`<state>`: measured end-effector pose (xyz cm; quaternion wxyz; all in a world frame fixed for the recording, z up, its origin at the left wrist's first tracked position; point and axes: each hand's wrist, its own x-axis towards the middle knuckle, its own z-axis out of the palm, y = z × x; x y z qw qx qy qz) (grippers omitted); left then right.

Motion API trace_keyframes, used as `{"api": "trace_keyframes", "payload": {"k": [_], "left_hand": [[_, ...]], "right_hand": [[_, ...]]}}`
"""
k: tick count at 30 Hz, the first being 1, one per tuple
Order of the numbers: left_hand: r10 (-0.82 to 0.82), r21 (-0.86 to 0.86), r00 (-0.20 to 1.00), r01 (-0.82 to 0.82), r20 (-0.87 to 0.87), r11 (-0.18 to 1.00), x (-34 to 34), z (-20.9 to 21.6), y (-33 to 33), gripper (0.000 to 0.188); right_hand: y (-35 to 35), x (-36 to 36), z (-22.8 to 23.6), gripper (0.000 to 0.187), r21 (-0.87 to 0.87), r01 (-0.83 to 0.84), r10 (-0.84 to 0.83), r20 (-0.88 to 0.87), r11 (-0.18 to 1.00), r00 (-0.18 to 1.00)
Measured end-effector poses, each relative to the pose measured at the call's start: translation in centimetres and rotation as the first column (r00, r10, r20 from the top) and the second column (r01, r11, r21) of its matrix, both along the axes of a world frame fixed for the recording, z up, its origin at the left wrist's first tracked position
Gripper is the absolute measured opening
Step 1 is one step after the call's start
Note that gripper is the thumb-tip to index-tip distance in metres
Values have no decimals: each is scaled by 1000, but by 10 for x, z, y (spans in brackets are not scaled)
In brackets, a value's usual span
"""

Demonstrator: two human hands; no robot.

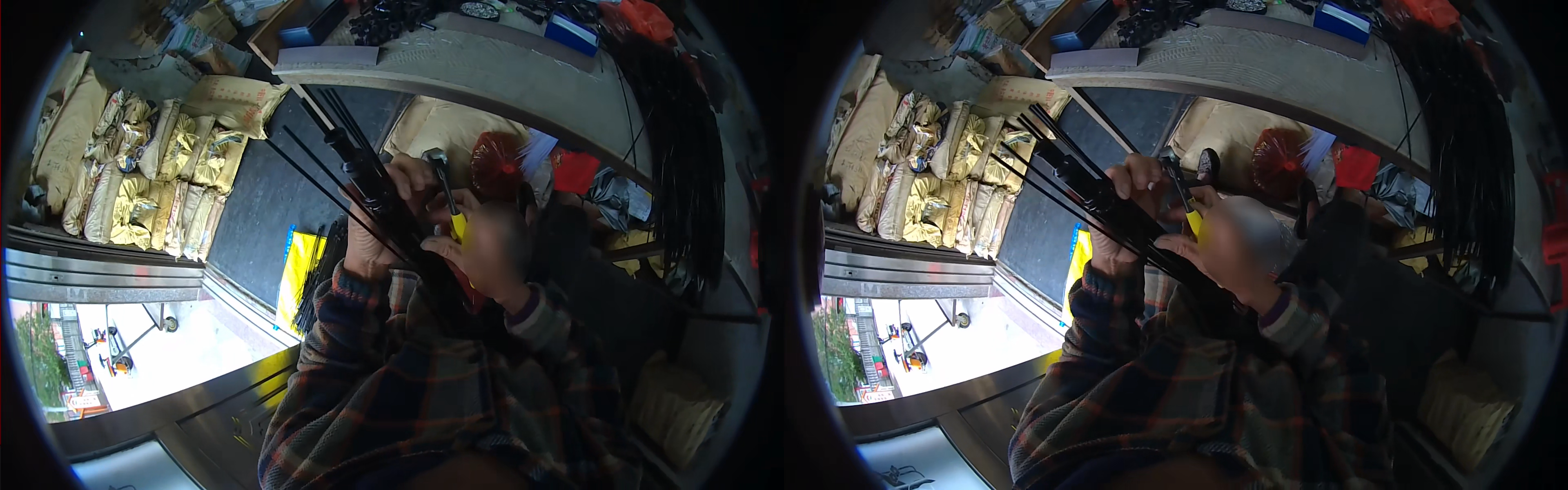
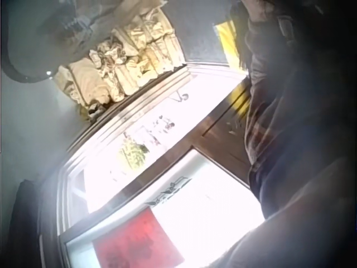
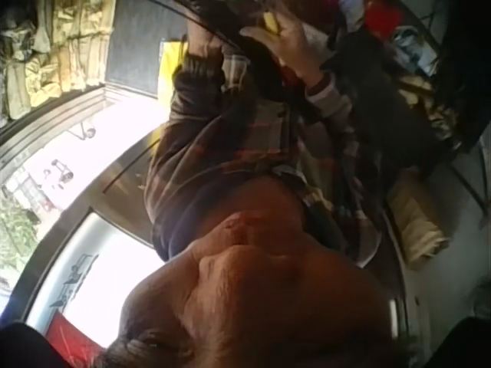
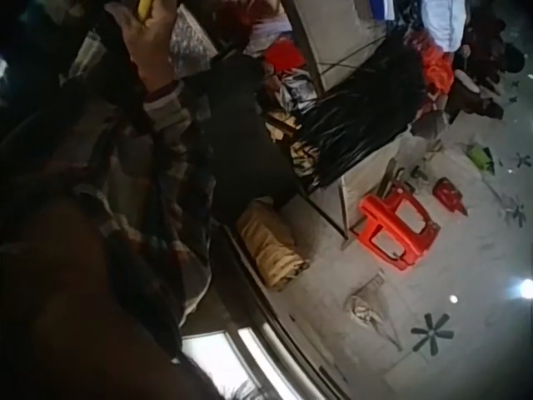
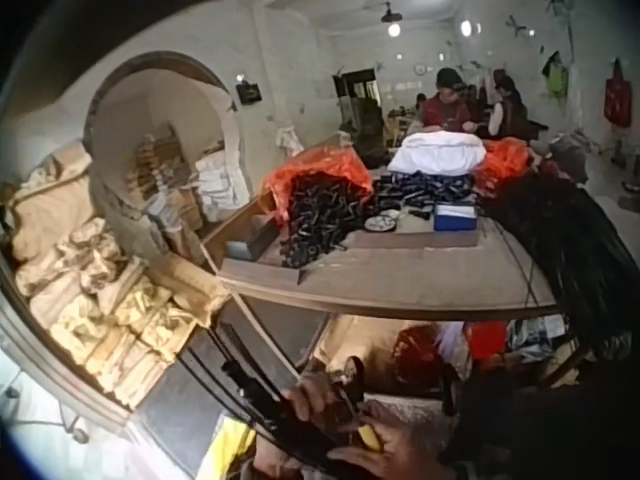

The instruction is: Bundling several black cables together using a connector and a pair of pliers.

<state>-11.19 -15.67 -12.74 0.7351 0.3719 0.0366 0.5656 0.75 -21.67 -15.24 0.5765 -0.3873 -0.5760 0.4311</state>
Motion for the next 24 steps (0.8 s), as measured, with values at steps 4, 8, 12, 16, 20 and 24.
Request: {"api": "trace_keyframes", "payload": {"k": [4,8,12,16,20,24], "left_hand": [[-3,-46,956,-11,-295,999,-10,0,10,35],[149,-227,916,-246,-372,943,-10,-1,-9,50],[335,-68,910,-360,-245,930,13,-7,-25,57],[520,213,680,-486,-518,848,19,-1,-22,57],[298,-2,865,-326,-404,945,17,2,-5,60],[122,-81,977,-138,-174,987,13,11,3,69]], "right_hand": [[10,13,-8,22,144,6,-24,121,990,992],[13,18,-3,21,-23,-2,1,-35,1000,999],[12,17,-3,22,-83,65,-68,-35,994,997],[4,11,4,20,-58,172,-173,2,983,985],[0,7,8,18,296,190,-259,214,936,942],[-2,15,17,23,176,17,-41,132,984,990]]}}
